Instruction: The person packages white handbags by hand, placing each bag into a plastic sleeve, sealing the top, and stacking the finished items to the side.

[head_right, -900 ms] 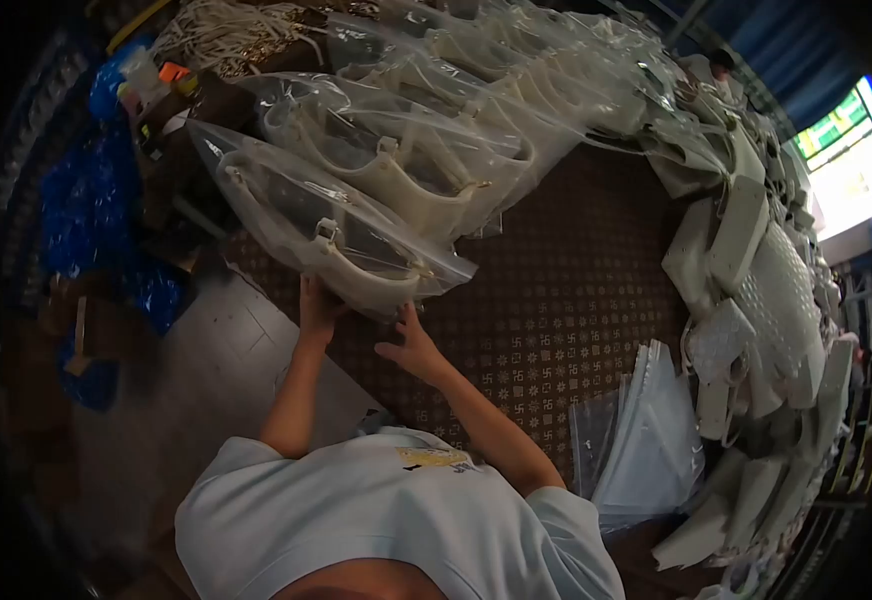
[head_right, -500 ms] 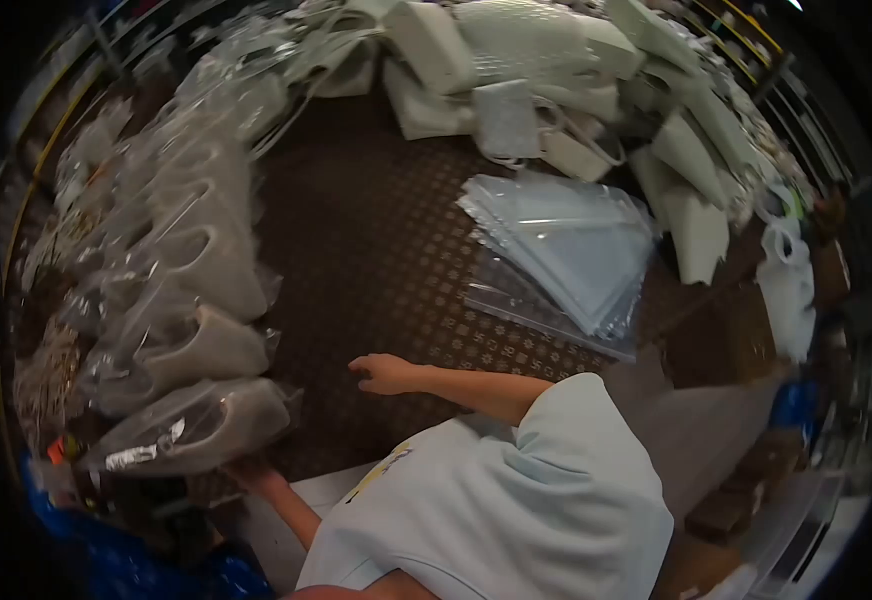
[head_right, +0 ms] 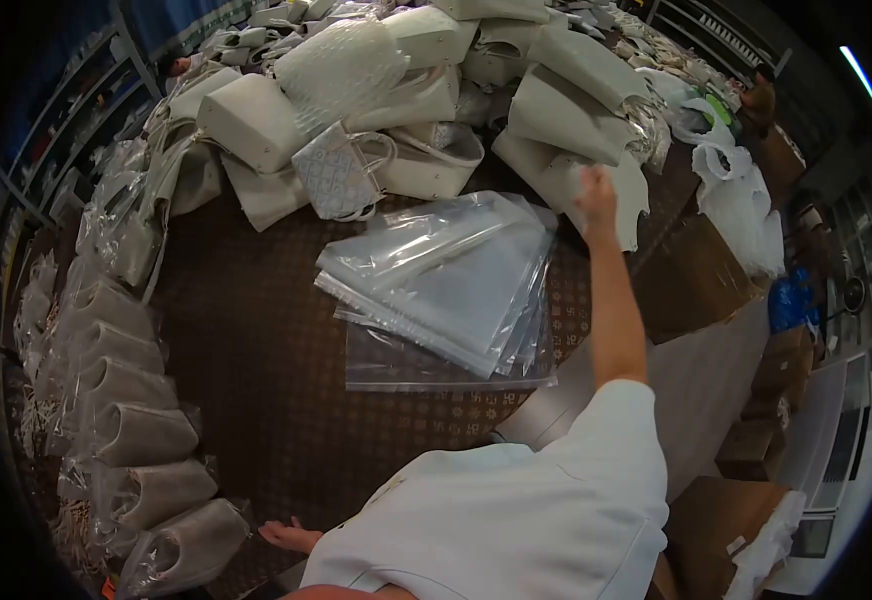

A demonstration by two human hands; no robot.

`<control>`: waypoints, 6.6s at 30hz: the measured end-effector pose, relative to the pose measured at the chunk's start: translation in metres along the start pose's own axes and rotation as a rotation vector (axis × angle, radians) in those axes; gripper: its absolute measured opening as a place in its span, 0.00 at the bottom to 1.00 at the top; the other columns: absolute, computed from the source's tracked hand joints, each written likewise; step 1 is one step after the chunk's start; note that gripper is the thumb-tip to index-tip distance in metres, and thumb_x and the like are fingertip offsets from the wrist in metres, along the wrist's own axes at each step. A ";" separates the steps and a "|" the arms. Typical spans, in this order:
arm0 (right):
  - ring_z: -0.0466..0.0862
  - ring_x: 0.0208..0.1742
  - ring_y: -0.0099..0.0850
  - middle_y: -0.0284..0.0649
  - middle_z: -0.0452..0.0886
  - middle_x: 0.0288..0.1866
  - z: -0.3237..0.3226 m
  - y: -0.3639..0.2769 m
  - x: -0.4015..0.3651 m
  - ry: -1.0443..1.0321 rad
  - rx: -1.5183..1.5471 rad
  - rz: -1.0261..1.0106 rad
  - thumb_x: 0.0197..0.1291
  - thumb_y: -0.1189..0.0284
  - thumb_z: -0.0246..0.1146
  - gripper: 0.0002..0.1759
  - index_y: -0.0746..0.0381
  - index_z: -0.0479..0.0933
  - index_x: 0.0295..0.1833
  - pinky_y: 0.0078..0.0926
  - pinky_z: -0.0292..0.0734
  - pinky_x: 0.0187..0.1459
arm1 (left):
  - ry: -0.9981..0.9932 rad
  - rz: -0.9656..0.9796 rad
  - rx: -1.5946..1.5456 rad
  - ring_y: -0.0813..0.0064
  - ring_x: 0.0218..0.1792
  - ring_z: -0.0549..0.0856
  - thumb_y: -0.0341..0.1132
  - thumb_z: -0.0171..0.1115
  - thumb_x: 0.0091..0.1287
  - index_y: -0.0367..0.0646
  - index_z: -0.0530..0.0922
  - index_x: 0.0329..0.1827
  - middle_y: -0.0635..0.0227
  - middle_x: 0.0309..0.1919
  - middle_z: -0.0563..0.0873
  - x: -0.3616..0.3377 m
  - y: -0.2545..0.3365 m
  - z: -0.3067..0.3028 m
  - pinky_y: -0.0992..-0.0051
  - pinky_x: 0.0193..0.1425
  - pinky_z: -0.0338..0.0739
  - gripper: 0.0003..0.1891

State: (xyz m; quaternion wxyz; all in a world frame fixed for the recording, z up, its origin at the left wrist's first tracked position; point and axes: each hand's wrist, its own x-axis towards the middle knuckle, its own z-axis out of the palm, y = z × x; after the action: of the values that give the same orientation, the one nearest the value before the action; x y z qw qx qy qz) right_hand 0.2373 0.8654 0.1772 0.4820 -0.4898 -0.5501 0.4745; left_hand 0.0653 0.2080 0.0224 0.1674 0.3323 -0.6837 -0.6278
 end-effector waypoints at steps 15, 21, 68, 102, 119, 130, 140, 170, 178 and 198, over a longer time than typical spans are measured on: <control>0.77 0.38 0.33 0.45 0.81 0.38 -0.004 -0.043 0.260 0.138 -0.344 -0.154 0.47 0.53 0.69 0.32 0.72 0.77 0.44 0.26 0.70 0.44 | -0.166 0.080 0.275 0.67 0.64 0.65 0.40 0.48 0.68 0.46 0.54 0.70 0.65 0.68 0.60 -0.095 0.039 0.051 0.66 0.58 0.63 0.28; 0.74 0.41 0.18 0.33 0.80 0.40 0.069 -0.136 0.099 -0.119 0.155 -0.555 0.55 0.72 0.66 0.13 0.67 0.76 0.44 0.15 0.68 0.43 | -0.536 -0.019 0.007 0.75 0.59 0.69 0.39 0.51 0.68 0.46 0.68 0.59 0.70 0.60 0.70 -0.112 0.064 0.096 0.68 0.55 0.65 0.18; 0.74 0.57 0.41 0.45 0.76 0.54 0.170 0.126 -0.141 -0.670 -0.836 -0.573 0.52 0.57 0.64 0.29 0.57 0.70 0.58 0.36 0.71 0.53 | -0.975 0.030 0.505 0.66 0.54 0.74 0.59 0.67 0.51 0.36 0.61 0.65 0.56 0.55 0.74 0.014 0.025 0.090 0.68 0.59 0.67 0.46; 0.81 0.39 0.29 0.36 0.81 0.34 0.128 -0.047 -0.314 -1.142 -0.309 -0.886 0.54 0.69 0.64 0.05 0.59 0.77 0.31 0.28 0.75 0.43 | -0.745 1.246 0.648 0.67 0.40 0.80 0.27 0.58 0.55 0.39 0.77 0.49 0.64 0.39 0.81 -0.048 0.131 0.049 0.63 0.49 0.73 0.17; 0.80 0.42 0.26 0.36 0.80 0.40 0.095 0.071 -0.359 -1.025 0.318 1.085 0.61 0.56 0.59 0.17 0.60 0.77 0.42 0.24 0.77 0.41 | -1.737 0.920 1.106 0.50 0.69 0.56 0.48 0.53 0.65 0.40 0.61 0.66 0.56 0.69 0.58 -0.086 0.095 0.078 0.54 0.61 0.66 0.30; 0.80 0.24 0.21 0.36 0.81 0.26 0.081 0.091 -0.334 -0.852 -0.104 0.716 0.58 0.59 0.64 0.16 0.62 0.78 0.36 0.17 0.75 0.26 | -0.849 1.343 1.152 0.64 0.74 0.42 0.67 0.32 0.63 0.56 0.51 0.73 0.70 0.73 0.47 -0.037 0.046 0.199 0.45 0.70 0.28 0.38; 0.78 0.24 0.21 0.36 0.80 0.26 0.104 0.065 -0.335 -0.995 0.067 0.689 0.57 0.62 0.65 0.14 0.62 0.78 0.33 0.15 0.74 0.28 | -0.976 1.362 0.627 0.63 0.65 0.62 0.54 0.61 0.56 0.49 0.73 0.57 0.66 0.58 0.70 -0.060 0.075 0.180 0.51 0.69 0.46 0.28; 0.67 0.18 0.15 0.29 0.73 0.19 0.121 0.058 -0.344 -1.057 0.030 0.573 0.55 0.62 0.67 0.14 0.60 0.76 0.25 0.14 0.60 0.21 | -1.252 1.069 0.450 0.71 0.35 0.81 0.43 0.68 0.52 0.46 0.81 0.40 0.70 0.31 0.83 -0.125 0.082 0.099 0.65 0.55 0.69 0.16; 0.64 0.16 0.15 0.29 0.72 0.19 0.122 0.057 -0.348 -1.034 -0.008 0.532 0.54 0.64 0.68 0.15 0.60 0.75 0.23 0.15 0.57 0.18 | -1.334 0.820 0.452 0.72 0.29 0.80 0.39 0.65 0.53 0.46 0.82 0.29 0.74 0.24 0.82 -0.122 0.082 0.103 0.69 0.47 0.68 0.07; 0.81 0.28 0.23 0.38 0.81 0.29 0.127 0.049 -0.367 -1.103 0.045 0.571 0.59 0.71 0.60 0.10 0.69 0.78 0.34 0.18 0.79 0.33 | -0.986 1.233 0.350 0.73 0.32 0.79 0.31 0.64 0.50 0.46 0.80 0.30 0.73 0.26 0.81 -0.124 0.075 0.104 0.68 0.50 0.65 0.05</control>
State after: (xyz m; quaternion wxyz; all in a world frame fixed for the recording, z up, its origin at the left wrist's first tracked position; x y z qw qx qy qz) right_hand 0.1349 0.4965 0.0935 -0.0088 -0.2899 -0.5552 0.7795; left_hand 0.0695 0.3680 0.1024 0.1084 -0.3981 -0.8276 -0.3806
